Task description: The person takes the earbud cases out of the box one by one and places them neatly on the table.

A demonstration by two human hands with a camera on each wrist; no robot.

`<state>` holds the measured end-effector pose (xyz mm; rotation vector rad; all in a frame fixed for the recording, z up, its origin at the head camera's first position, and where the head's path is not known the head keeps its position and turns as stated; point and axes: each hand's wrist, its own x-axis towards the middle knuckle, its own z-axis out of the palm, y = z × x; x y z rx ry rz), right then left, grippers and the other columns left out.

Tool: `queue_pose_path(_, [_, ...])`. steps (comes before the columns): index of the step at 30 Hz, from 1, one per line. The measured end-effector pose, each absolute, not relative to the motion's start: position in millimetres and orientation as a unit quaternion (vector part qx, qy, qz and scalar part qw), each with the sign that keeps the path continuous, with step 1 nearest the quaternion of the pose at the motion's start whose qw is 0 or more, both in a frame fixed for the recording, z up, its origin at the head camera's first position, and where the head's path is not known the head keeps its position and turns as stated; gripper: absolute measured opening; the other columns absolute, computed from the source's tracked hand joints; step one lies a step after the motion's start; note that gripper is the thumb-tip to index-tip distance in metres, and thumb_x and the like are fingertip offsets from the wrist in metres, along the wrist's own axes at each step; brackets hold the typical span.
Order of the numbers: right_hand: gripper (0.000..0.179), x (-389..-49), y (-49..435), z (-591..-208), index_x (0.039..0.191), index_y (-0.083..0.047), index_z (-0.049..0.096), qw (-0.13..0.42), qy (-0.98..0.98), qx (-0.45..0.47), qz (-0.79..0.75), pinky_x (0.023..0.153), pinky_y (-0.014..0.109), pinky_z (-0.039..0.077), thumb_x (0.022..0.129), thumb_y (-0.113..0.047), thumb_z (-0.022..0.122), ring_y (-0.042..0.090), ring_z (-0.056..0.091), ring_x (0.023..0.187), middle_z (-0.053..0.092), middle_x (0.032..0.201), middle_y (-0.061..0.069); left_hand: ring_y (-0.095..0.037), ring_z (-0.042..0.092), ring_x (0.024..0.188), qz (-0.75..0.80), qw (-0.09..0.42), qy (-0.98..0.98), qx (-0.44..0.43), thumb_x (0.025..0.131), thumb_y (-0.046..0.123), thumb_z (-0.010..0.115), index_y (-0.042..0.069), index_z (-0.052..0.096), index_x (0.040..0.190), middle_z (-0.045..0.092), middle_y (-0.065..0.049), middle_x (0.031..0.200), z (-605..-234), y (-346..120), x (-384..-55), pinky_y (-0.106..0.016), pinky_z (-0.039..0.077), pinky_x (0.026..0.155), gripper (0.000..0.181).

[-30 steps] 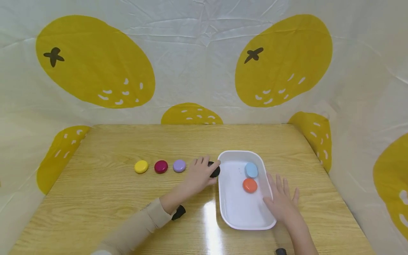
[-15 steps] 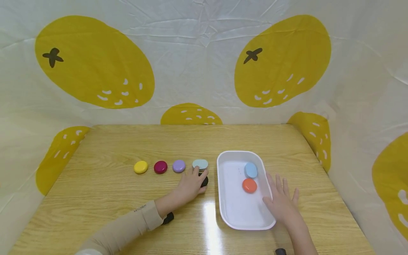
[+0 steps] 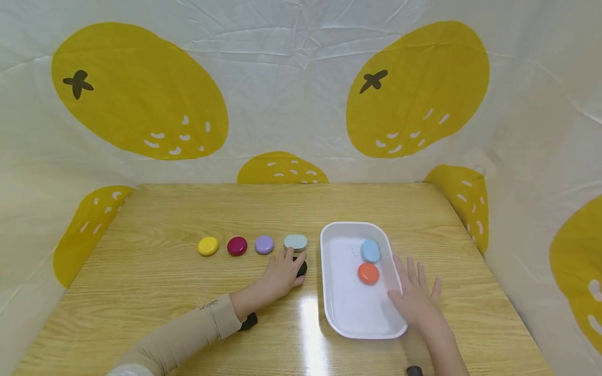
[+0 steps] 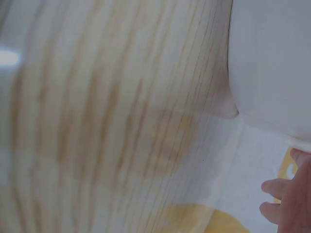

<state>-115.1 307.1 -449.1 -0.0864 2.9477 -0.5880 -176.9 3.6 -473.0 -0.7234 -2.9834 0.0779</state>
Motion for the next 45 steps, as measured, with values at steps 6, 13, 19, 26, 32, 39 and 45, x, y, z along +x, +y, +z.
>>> queue_pose_path(6, [0.079, -115, 307, -450, 0.147, -0.025, -0.004, 0.067, 0.979, -0.027, -0.189, 0.092, 0.068, -0.018, 0.089, -0.026, 0.05, 0.053, -0.002, 0.13, 0.004, 0.146, 0.031, -0.023, 0.051, 0.086, 0.037, 0.028, -0.972, -0.232, 0.081, 0.054, 0.058, 0.022, 0.042, 0.117, 0.044, -0.008, 0.099, -468, 2, -177, -0.031, 0.041, 0.062, 0.051])
queue_pose_path(13, [0.079, -115, 308, -450, 0.147, -0.025, -0.004, 0.063, 0.98, -0.031, -0.187, 0.091, 0.068, -0.017, 0.089, -0.027, 0.05, 0.054, -0.001, 0.129, 0.005, 0.145, 0.032, -0.021, 0.051, 0.086, 0.038, 0.07, -0.961, -0.265, 0.075, 0.056, 0.062, 0.024, 0.044, 0.121, 0.048, -0.004, 0.104, -448, 3, -183, -0.033, 0.041, 0.067, 0.06])
queue_pose_path(19, [0.079, -116, 307, -449, 0.147, -0.025, -0.003, 0.063, 0.979, -0.032, -0.19, 0.091, 0.068, -0.017, 0.089, -0.026, 0.05, 0.054, -0.001, 0.129, 0.005, 0.145, 0.031, -0.023, 0.047, 0.106, -0.011, 0.063, -0.949, -0.308, 0.077, 0.049, 0.059, 0.026, 0.041, 0.13, 0.047, -0.005, 0.121, -425, 16, -190, -0.046, 0.037, 0.088, 0.061])
queue_pose_path(26, [0.079, -116, 308, -451, 0.147, -0.024, -0.003, 0.064, 0.98, -0.029, -0.187, 0.092, 0.068, -0.017, 0.088, -0.025, 0.05, 0.054, -0.001, 0.13, 0.005, 0.146, 0.031, -0.022, 0.041, 0.112, 0.014, 0.069, -0.924, -0.375, 0.085, 0.048, 0.045, 0.029, 0.038, 0.137, 0.04, -0.005, 0.128, -414, 47, -190, -0.045, 0.034, 0.094, 0.056])
queue_pose_path(32, [0.079, -115, 308, -451, 0.147, -0.024, -0.002, 0.06, 0.98, -0.032, -0.187, 0.091, 0.068, -0.017, 0.089, -0.027, 0.051, 0.054, 0.0, 0.129, 0.006, 0.145, 0.031, -0.016, 0.042, 0.107, 0.015, 0.092, -0.902, -0.421, 0.085, 0.053, 0.043, 0.032, 0.04, 0.134, 0.042, 0.001, 0.124, -431, 75, -186, -0.04, 0.034, 0.093, 0.053])
queue_pose_path(39, [0.079, -115, 307, -450, 0.147, -0.024, -0.002, 0.056, 0.979, -0.033, -0.191, 0.091, 0.069, -0.016, 0.088, -0.027, 0.05, 0.054, 0.0, 0.129, 0.006, 0.145, 0.032, -0.011, 0.04, 0.103, 0.031, 0.093, -0.89, -0.445, 0.082, 0.055, 0.044, 0.036, 0.04, 0.131, 0.04, 0.006, 0.122, -448, 99, -179, -0.034, 0.033, 0.089, 0.053])
queue_pose_path(45, [0.078, -115, 308, -451, 0.147, -0.024, -0.002, 0.05, 0.98, -0.034, -0.191, 0.091, 0.07, -0.015, 0.089, -0.026, 0.05, 0.054, 0.001, 0.129, 0.006, 0.146, 0.031, -0.009, 0.04, 0.107, 0.061, 0.071, -0.884, -0.458, 0.083, 0.055, 0.043, 0.04, 0.037, 0.135, 0.039, 0.008, 0.123, -459, 116, -175, -0.033, 0.034, 0.088, 0.055])
